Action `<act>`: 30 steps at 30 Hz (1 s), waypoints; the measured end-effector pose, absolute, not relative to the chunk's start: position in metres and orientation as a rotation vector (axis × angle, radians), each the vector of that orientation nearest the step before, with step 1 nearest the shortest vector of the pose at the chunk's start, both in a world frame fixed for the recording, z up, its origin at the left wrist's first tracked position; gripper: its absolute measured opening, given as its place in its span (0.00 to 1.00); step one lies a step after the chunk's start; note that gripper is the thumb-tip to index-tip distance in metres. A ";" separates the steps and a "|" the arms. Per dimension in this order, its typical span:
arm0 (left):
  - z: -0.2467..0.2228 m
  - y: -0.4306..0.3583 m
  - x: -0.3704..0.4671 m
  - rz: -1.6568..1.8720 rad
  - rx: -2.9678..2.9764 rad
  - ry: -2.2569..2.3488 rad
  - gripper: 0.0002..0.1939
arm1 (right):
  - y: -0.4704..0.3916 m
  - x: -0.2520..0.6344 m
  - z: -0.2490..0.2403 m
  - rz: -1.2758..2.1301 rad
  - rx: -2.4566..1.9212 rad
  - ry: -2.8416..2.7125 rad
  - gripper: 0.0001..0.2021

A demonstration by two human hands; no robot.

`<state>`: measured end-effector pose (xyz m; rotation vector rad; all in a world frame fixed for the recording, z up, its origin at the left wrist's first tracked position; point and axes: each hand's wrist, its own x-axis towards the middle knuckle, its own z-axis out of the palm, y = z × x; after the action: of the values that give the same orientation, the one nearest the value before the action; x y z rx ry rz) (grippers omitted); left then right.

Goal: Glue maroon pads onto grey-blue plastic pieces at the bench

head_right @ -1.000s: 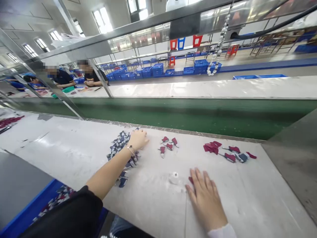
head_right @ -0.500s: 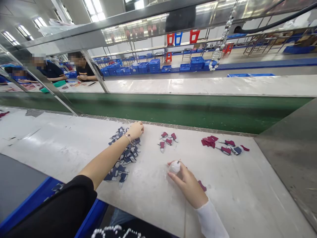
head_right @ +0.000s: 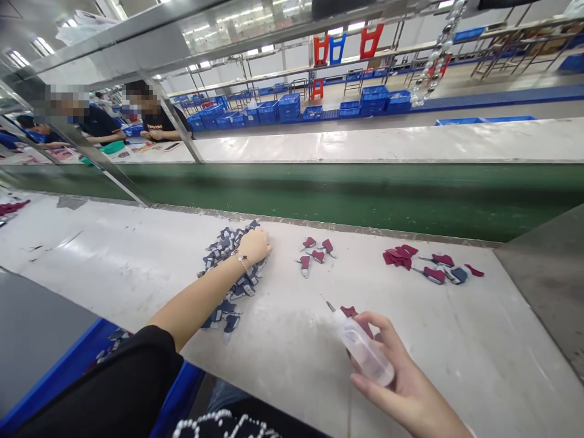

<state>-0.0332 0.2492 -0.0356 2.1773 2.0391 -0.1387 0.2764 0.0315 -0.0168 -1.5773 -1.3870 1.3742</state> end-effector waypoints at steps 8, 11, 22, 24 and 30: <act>-0.013 0.271 -0.048 0.183 1.921 1.611 0.21 | 0.044 0.294 -0.019 1.601 -1.230 -1.179 0.28; -0.002 0.272 -0.060 0.417 1.722 1.464 0.33 | 0.048 0.288 -0.014 1.762 -1.086 -1.058 0.30; -0.033 0.179 -0.078 0.863 1.057 1.086 0.32 | 0.058 0.274 -0.002 1.759 -1.205 -1.138 0.28; -0.042 0.156 -0.076 0.930 0.858 1.046 0.30 | 0.059 0.270 -0.001 1.779 -1.244 -1.105 0.27; -0.039 0.117 -0.037 0.845 0.531 0.867 0.22 | 0.065 0.267 0.016 1.692 -1.486 -1.232 0.22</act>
<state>-0.0368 0.1168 -0.0390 0.5313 0.8675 0.8447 0.2674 0.0652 0.0159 -1.4860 -1.2320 1.6916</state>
